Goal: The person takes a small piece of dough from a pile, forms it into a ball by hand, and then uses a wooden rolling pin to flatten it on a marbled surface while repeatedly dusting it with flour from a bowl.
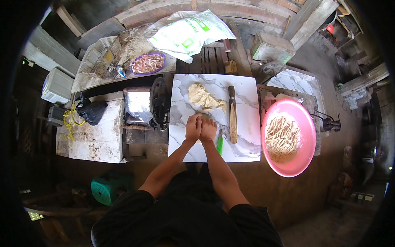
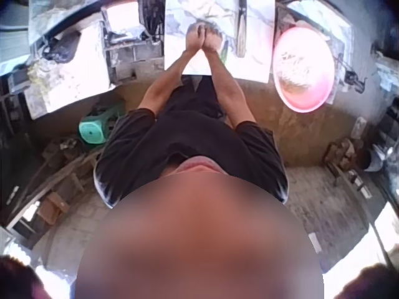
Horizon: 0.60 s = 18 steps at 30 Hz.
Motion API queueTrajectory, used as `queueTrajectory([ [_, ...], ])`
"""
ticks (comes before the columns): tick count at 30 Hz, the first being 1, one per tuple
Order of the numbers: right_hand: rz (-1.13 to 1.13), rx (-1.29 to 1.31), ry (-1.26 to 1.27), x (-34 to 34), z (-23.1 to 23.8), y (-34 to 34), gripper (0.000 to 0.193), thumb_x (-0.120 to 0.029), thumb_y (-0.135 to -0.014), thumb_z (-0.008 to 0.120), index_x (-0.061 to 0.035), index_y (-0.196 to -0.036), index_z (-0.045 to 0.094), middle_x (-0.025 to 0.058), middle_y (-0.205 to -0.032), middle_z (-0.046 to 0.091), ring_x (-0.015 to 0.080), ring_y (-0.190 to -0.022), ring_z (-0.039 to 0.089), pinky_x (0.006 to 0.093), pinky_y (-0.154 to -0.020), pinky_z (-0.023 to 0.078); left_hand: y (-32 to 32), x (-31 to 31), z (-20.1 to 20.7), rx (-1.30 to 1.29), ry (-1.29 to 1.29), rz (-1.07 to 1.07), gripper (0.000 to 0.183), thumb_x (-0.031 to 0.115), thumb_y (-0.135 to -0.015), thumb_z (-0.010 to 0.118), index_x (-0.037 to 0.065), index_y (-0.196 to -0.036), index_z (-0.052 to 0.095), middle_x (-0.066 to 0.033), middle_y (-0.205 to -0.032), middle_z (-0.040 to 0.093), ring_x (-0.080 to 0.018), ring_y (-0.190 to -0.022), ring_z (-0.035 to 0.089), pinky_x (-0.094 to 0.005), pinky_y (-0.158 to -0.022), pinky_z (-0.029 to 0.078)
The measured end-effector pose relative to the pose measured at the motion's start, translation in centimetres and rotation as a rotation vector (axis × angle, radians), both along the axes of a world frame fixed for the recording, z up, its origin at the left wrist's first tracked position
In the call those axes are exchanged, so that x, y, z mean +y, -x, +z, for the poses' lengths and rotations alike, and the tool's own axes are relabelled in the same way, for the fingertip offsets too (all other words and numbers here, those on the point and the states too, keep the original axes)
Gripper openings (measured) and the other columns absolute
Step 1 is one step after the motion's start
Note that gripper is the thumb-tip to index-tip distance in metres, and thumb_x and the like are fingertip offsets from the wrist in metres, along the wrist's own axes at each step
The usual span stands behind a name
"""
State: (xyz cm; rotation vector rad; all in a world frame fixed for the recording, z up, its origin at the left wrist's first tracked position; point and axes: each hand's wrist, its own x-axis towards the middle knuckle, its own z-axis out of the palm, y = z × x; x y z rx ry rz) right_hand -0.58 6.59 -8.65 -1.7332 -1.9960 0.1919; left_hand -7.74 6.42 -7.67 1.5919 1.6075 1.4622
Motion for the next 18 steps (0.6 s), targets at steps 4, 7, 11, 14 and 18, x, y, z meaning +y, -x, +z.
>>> queueTrajectory([
  [4,-0.053,-0.069,-0.026,-1.5,-0.7,-0.3,0.019,-0.024,-0.074,0.052,-0.0164,-0.091,0.056,0.0037,-0.086,0.057,0.0218,-0.083,0.054,0.0335,-0.069,0.041,-0.5,-1.1,0.3,0.062,-0.020,-0.022,0.013,0.007,-0.078,0.047,0.004,-0.090,0.053,-0.0144,-0.080,0.054,-0.0316,-0.076,0.049,-0.0386,-0.069,0.040],
  [7,-0.062,-0.032,0.028,-3.2,-0.5,-0.5,0.022,-0.025,-0.074,0.052,-0.0186,-0.095,0.057,0.0017,-0.088,0.058,0.0196,-0.083,0.055,0.0323,-0.069,0.042,-0.8,-2.5,0.8,0.062,-0.011,-0.024,0.014,0.007,-0.076,0.048,0.004,-0.089,0.053,-0.0139,-0.077,0.052,-0.0315,-0.073,0.048,-0.0393,-0.066,0.039],
  [11,-0.081,-0.024,0.029,-4.9,-0.6,-1.1,0.017,-0.024,-0.073,0.052,-0.0155,-0.087,0.055,0.0002,-0.081,0.056,0.0182,-0.079,0.055,0.0320,-0.067,0.041,-1.3,-4.0,1.0,0.030,-0.060,-0.072,0.011,0.005,-0.075,0.048,0.003,-0.085,0.053,-0.0138,-0.075,0.051,-0.0318,-0.071,0.048,-0.0396,-0.063,0.040],
  [14,-0.074,-0.010,-0.013,-5.6,-0.7,-1.2,0.013,-0.023,-0.071,0.052,-0.0138,-0.080,0.052,0.0010,-0.076,0.054,0.0194,-0.076,0.054,0.0325,-0.064,0.040,-1.1,-4.5,1.2,0.054,-0.090,-0.103,0.012,0.004,-0.075,0.048,0.002,-0.085,0.053,-0.0136,-0.075,0.052,-0.0297,-0.071,0.048,-0.0368,-0.061,0.041],
  [18,-0.073,-0.012,-0.055,-5.7,-0.6,-1.3,0.014,-0.023,-0.071,0.051,-0.0133,-0.081,0.051,0.0013,-0.076,0.053,0.0202,-0.077,0.053,0.0320,-0.064,0.037,-1.1,-4.5,1.3,0.056,-0.104,-0.111,0.012,0.004,-0.075,0.047,0.001,-0.085,0.053,-0.0138,-0.076,0.052,-0.0303,-0.071,0.048,-0.0371,-0.062,0.041],
])
